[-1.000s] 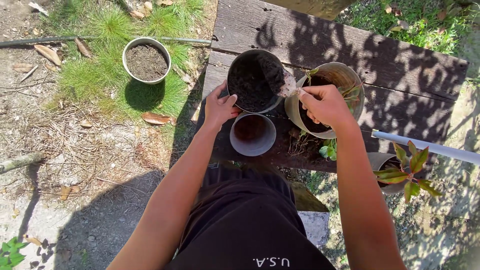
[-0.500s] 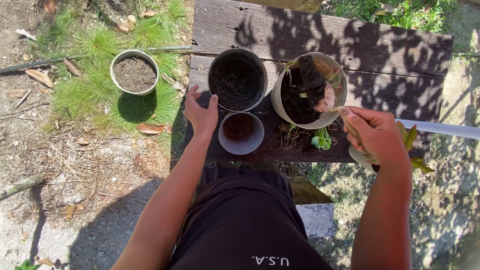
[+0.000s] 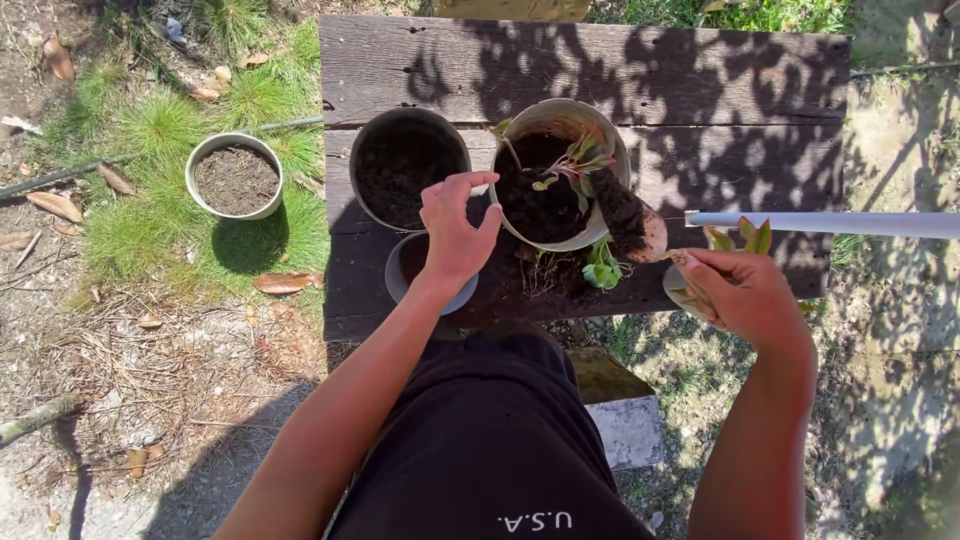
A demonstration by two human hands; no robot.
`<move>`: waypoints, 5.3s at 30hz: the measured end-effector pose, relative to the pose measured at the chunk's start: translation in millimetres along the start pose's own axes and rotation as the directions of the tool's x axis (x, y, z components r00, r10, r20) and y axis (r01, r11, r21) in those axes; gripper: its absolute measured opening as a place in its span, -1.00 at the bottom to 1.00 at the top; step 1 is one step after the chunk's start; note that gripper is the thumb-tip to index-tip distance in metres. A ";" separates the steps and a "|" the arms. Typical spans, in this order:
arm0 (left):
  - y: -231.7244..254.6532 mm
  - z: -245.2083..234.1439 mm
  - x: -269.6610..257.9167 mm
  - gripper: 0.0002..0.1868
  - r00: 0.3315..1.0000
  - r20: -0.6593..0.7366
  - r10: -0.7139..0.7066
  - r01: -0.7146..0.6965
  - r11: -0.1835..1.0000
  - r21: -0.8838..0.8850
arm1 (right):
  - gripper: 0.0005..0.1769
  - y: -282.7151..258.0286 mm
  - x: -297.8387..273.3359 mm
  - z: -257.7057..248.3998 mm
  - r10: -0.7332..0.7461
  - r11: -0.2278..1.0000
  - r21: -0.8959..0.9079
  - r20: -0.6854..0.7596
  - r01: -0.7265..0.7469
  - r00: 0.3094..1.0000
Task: Potting small plants into several containers with soil using a hand trowel on an outdoor wooden table.
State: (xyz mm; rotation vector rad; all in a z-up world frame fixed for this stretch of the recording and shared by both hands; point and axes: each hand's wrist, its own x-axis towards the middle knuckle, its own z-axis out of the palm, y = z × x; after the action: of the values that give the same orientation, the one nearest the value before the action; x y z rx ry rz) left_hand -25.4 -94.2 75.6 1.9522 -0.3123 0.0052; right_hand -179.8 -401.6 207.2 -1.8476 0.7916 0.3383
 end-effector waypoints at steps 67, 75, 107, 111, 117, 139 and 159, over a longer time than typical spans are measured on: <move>26.3 53.5 3.5 -0.80 0.988 0.152 0.033 -0.065 0.976 0.208 | -0.63 -73.3 222.4 -46.2 -0.332 0.757 -0.426 0.402 0.495 0.853; 24.3 52.7 2.4 -0.80 0.991 0.137 -0.008 -0.022 0.977 0.214 | -0.75 -86.1 207.6 -7.1 -0.371 0.016 -0.747 0.613 0.665 0.697; 22.6 52.5 16.6 -0.83 0.993 0.122 0.012 -0.038 0.976 0.215 | -0.57 -112.7 130.2 4.8 -0.208 0.314 -0.848 0.377 0.427 0.903; 17.0 51.2 21.9 -0.82 0.993 0.098 0.060 -0.084 0.961 0.262 | -0.65 -129.2 109.8 -25.0 -0.337 0.474 -0.792 0.241 0.385 0.910; 23.3 41.9 19.1 -0.71 0.995 0.074 0.073 -0.089 0.965 0.246 | -0.66 -131.9 62.9 -62.9 -0.367 0.638 -0.639 0.239 0.430 0.899; 3.2 41.7 -19.4 -0.69 0.992 0.114 0.046 -0.073 0.967 0.243 | -0.79 -76.8 56.7 58.0 -0.121 -0.085 -0.937 0.348 0.339 0.930; 1.0 45.4 -21.9 -0.75 0.994 0.084 0.069 -0.088 0.966 0.245 | -0.72 -90.1 61.4 54.8 -0.083 0.133 -0.929 0.336 0.345 0.938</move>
State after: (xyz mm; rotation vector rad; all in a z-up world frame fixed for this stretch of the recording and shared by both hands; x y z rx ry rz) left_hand -53.1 -131.1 55.2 2.1910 -0.4569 0.0235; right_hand -67.9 -353.6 214.5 -3.0717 -0.0270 1.0449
